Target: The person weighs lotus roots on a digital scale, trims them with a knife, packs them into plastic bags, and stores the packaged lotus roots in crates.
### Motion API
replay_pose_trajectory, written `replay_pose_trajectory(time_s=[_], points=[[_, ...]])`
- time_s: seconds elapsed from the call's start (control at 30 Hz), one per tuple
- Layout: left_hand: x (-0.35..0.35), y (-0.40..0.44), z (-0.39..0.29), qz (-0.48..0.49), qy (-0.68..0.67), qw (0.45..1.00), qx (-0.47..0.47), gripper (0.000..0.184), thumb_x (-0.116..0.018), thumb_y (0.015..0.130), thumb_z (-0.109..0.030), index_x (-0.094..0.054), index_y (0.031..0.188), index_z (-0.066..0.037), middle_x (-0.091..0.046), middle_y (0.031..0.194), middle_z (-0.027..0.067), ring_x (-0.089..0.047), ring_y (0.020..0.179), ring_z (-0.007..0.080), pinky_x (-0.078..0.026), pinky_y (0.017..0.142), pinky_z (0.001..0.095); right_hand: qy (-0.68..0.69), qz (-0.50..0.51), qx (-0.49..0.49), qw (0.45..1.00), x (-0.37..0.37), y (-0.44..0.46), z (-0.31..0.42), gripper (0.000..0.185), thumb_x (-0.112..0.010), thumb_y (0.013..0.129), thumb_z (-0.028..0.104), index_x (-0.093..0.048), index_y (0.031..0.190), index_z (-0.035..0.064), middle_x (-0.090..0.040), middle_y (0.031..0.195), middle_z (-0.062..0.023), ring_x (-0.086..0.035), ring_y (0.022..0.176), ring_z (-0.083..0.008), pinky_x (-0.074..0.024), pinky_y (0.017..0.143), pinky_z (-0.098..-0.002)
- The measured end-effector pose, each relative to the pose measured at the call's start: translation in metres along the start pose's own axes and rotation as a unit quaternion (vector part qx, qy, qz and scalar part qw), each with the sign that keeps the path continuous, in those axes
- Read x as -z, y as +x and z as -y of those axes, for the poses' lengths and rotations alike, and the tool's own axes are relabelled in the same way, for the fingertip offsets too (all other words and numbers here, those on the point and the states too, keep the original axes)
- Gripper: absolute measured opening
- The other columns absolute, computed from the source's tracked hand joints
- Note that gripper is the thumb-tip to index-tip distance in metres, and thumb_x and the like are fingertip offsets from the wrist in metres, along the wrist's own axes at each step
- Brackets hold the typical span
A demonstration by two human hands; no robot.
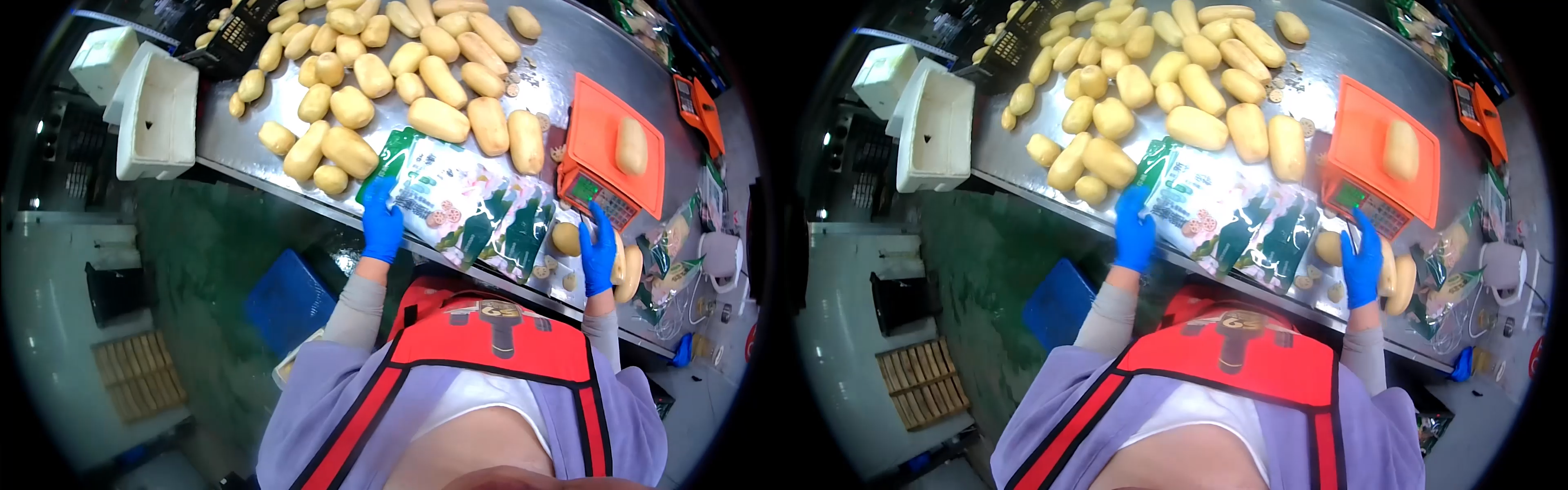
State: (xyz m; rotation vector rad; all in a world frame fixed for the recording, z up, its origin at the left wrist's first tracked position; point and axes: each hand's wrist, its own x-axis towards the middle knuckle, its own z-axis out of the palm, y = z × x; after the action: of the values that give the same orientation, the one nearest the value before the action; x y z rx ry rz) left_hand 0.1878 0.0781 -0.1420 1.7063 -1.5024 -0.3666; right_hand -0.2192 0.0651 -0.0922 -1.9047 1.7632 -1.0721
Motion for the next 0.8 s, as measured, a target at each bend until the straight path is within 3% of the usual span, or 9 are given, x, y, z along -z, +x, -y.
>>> replay_pose_trajectory(time_s=[0.13,0.2,0.37,0.4,0.47,0.53,0.63,0.7,0.8], points=[[0.035,0.027,0.042,-0.082,0.112,0.99,0.032,0.072,-0.071,0.066,-0.01,-0.039,0.13,-0.005,-0.028,0.136,0.0276,-0.029,0.127,0.0396,-0.028,0.103,0.0416,0.053,0.122,0.066,0.989,-0.056,0.012,0.056,0.044,-0.062,0.08,0.016,-0.051,0.122,0.0078,-0.057,0.114,-0.0128,-0.054,0.103,-0.0273,-0.0404,0.091,-0.0359],[0.047,0.043,0.051,-0.135,0.111,0.977,0.125,0.091,-0.079,0.062,-0.02,-0.027,0.136,-0.004,-0.018,0.139,0.0314,-0.02,0.13,0.0432,-0.021,0.106,0.044,0.058,0.142,0.12,0.981,-0.084,0.019,0.08,0.043,-0.063,0.078,0.017,-0.053,0.12,0.0105,-0.058,0.109,-0.013,-0.055,0.098,-0.0292,-0.0428,0.086,-0.0363],[0.031,0.067,0.095,-0.06,0.118,0.984,0.118,0.1,-0.074,0.067,-0.04,-0.018,0.139,0.001,-0.013,0.142,0.0296,-0.016,0.132,0.0417,-0.018,0.108,0.0443,0.06,0.203,0.141,0.967,-0.132,0.034,0.1,0.041,-0.063,0.077,0.015,-0.054,0.117,0.0115,-0.06,0.102,-0.0111,-0.056,0.091,-0.0291,-0.045,0.08,-0.0374],[0.03,0.074,0.097,-0.047,0.15,0.986,0.063,0.097,-0.072,0.07,-0.041,-0.019,0.139,0.001,-0.016,0.141,0.0289,-0.017,0.132,0.0414,-0.017,0.108,0.0434,0.051,0.218,0.144,0.964,-0.139,0.036,0.102,0.041,-0.063,0.077,0.014,-0.054,0.117,0.0115,-0.06,0.101,-0.0108,-0.056,0.091,-0.0292,-0.0451,0.08,-0.0374],[0.04,0.084,0.11,-0.008,0.096,0.993,0.066,0.087,-0.072,0.071,-0.036,-0.028,0.135,0.003,-0.031,0.136,0.0272,-0.028,0.128,0.0394,-0.023,0.106,0.0427,0.028,0.243,0.096,0.965,-0.148,0.038,0.106,0.039,-0.063,0.077,0.015,-0.056,0.115,0.0099,-0.06,0.106,-0.0117,-0.056,0.097,-0.0295,-0.0448,0.084,-0.0366],[0.077,0.108,0.097,-0.067,0.092,0.993,0.005,0.072,-0.073,0.072,-0.029,-0.04,0.127,0.004,-0.044,0.126,0.0244,-0.041,0.119,0.0369,-0.031,0.101,0.0411,0.026,0.241,0.086,0.966,-0.155,0.036,0.096,0.037,-0.062,0.077,0.016,-0.057,0.113,0.0084,-0.06,0.107,-0.0123,-0.057,0.097,-0.0297,-0.045,0.084,-0.0367],[0.105,0.15,0.167,-0.236,0.021,0.961,0.141,0.059,-0.073,0.072,-0.025,-0.048,0.117,0.005,-0.05,0.116,0.0224,-0.049,0.107,0.0354,-0.038,0.094,0.041,0.024,0.235,0.071,0.969,-0.157,0.037,0.096,0.036,-0.062,0.078,0.016,-0.058,0.112,0.0075,-0.061,0.105,-0.013,-0.057,0.096,-0.03,-0.0452,0.083,-0.0367],[0.124,0.176,0.212,-0.155,0.073,0.958,0.23,0.077,-0.077,0.064,-0.034,-0.042,0.121,0.003,-0.046,0.119,0.0247,-0.047,0.109,0.0385,-0.039,0.094,0.0434,0.025,0.23,0.059,0.971,-0.16,0.038,0.097,0.036,-0.062,0.077,0.012,-0.057,0.113,0.0066,-0.061,0.105,-0.0132,-0.057,0.095,-0.0289,-0.0453,0.083,-0.0353],[0.119,0.2,0.198,-0.147,0.07,0.942,0.294,0.081,-0.077,0.063,-0.034,-0.038,0.124,0.002,-0.045,0.12,0.0252,-0.046,0.11,0.0393,-0.039,0.094,0.0445,0.026,0.223,0.04,0.974,-0.164,0.035,0.097,0.036,-0.062,0.077,0.009,-0.057,0.113,0.0058,-0.061,0.104,-0.0129,-0.058,0.095,-0.0277,-0.0452,0.083,-0.0341]])
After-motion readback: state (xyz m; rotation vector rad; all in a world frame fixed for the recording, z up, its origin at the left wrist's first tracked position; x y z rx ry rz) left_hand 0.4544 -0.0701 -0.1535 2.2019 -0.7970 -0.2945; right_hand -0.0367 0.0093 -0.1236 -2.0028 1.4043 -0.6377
